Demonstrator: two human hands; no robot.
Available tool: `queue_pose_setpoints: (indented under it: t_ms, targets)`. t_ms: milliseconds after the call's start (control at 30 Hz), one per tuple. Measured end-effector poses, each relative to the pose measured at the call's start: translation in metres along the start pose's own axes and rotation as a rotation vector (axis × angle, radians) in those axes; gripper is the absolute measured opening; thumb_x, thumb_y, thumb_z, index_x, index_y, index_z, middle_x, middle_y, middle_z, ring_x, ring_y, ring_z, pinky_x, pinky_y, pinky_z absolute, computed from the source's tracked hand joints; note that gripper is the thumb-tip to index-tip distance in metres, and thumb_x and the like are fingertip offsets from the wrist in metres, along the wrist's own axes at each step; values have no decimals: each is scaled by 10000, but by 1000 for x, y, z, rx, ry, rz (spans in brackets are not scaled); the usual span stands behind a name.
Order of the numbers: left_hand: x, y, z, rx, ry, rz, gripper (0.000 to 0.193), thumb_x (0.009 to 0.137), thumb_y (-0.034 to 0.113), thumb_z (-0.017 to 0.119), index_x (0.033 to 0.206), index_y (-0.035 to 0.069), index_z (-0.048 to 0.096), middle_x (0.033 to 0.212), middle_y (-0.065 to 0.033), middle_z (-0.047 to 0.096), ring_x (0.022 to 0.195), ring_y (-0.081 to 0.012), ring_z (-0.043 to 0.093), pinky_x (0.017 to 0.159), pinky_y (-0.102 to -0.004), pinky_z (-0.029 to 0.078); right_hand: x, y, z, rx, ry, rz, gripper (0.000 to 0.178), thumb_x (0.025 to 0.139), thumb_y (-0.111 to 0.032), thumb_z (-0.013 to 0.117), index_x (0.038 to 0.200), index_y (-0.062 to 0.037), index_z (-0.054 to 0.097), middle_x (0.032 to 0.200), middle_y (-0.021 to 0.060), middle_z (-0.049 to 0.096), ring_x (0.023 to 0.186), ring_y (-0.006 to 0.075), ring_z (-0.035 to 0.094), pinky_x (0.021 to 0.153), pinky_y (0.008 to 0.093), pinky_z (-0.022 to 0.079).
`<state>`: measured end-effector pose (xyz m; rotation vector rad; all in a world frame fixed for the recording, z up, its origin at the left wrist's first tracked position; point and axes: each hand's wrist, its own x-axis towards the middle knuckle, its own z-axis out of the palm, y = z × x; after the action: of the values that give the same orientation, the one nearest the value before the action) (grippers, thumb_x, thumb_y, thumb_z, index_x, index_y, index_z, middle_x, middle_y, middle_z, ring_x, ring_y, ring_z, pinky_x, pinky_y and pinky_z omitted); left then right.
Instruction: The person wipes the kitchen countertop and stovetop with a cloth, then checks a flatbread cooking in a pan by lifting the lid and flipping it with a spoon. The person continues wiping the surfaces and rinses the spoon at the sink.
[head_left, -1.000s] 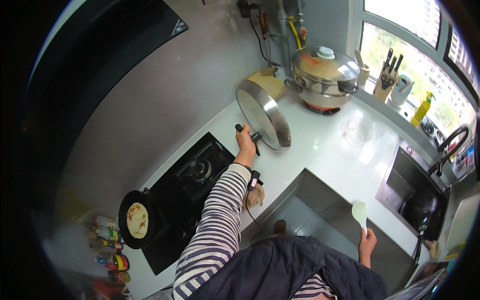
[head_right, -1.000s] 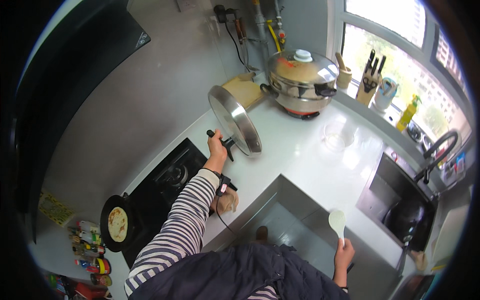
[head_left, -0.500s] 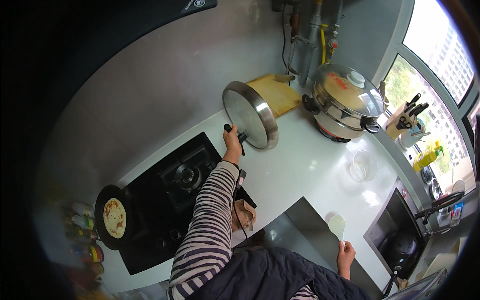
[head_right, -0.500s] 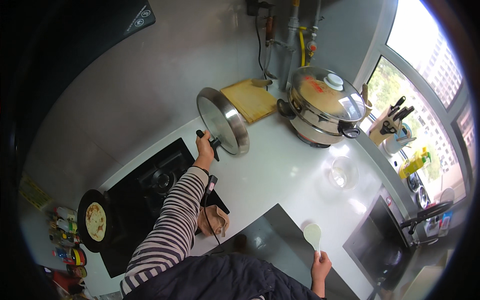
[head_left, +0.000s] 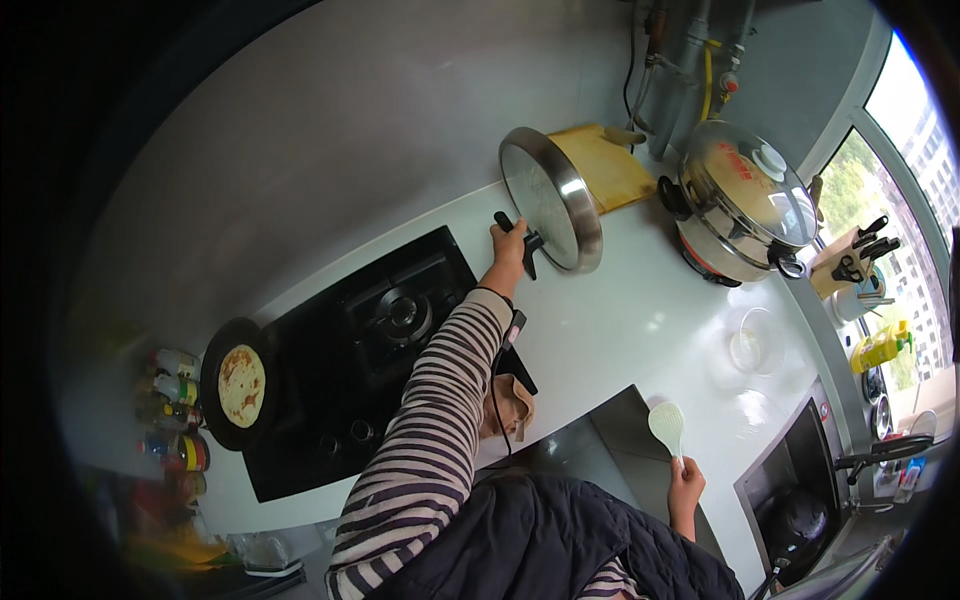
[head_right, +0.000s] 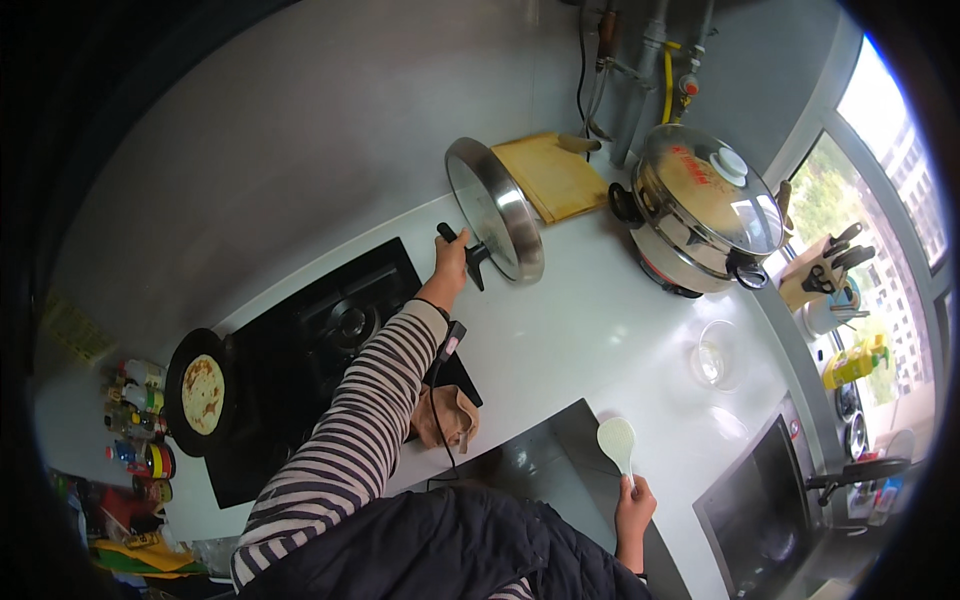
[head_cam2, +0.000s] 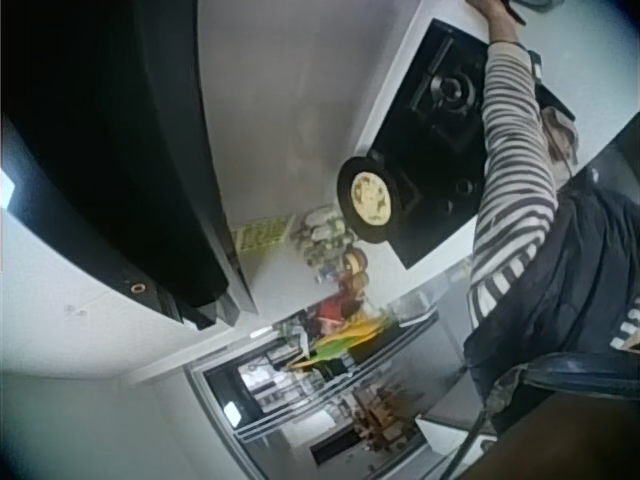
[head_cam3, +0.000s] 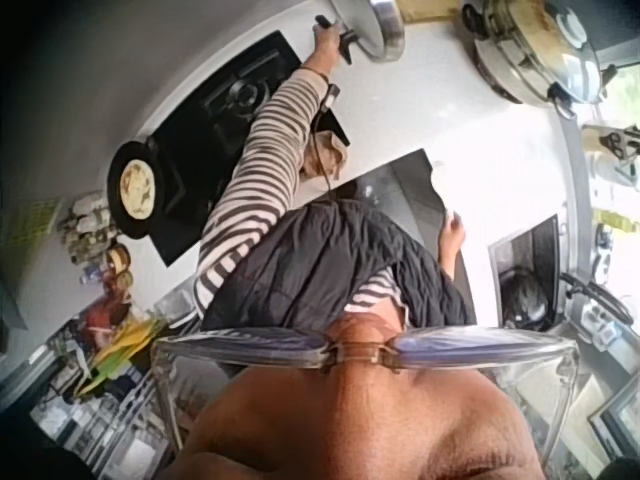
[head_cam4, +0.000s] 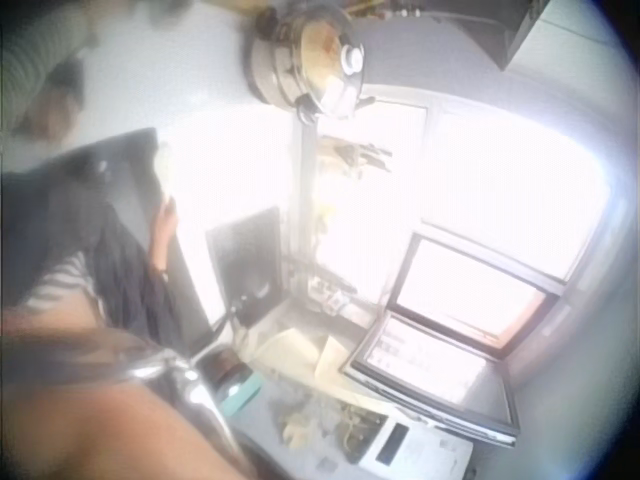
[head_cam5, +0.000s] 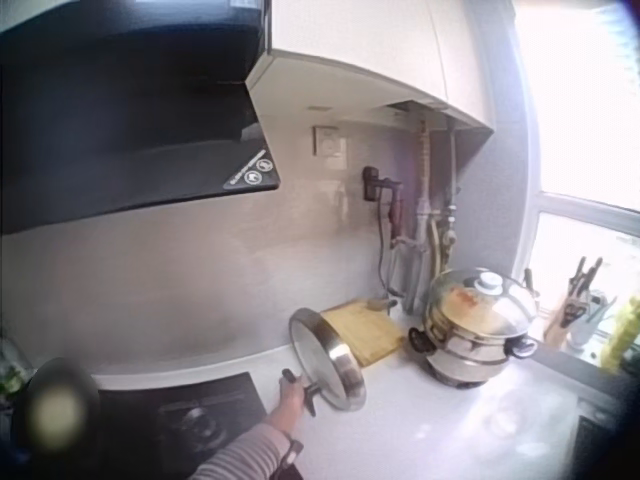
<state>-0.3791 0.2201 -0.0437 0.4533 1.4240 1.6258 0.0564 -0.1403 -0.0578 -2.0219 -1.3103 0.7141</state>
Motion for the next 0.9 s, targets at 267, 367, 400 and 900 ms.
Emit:
queue_pose_setpoints:
  t_ms: [267, 367, 400, 900]
  targets:
    - [-33, 35, -7, 164, -7, 24, 331, 963, 203, 621, 1230, 163, 429, 1143, -51, 511, 1059, -220, 519, 917, -436, 471, 27, 21, -11, -31, -64, -105, 274, 913, -275, 679, 963, -6, 707, 538, 78, 506, 494, 126, 443, 485, 323, 357]
    - [-37, 34, -7, 480, 19, 188, 190, 959, 176, 621, 1105, 140, 503, 1036, -38, 563, 890, -188, 576, 725, -352, 526, 31, 30, -20, -9, -31, -154, 256, 910, -263, 680, 971, -16, 712, 531, 80, 499, 487, 130, 437, 485, 326, 357]
    - [-38, 29, -6, 505, 16, 219, 180, 955, 170, 626, 1088, 133, 511, 1030, -41, 569, 871, -187, 579, 721, -347, 526, 30, 34, -23, -12, -32, -160, 255, 910, -263, 680, 973, -18, 712, 529, 79, 496, 485, 130, 433, 483, 326, 354]
    - [-58, 4, 2, 720, 84, 341, 632, 774, 161, 755, 1315, 74, 439, 1106, -208, 643, 1053, -378, 636, 933, -421, 503, 11, 69, -45, 67, -99, -239, 241, 937, -221, 653, 960, 16, 687, 576, 75, 512, 534, 105, 414, 497, 312, 350]
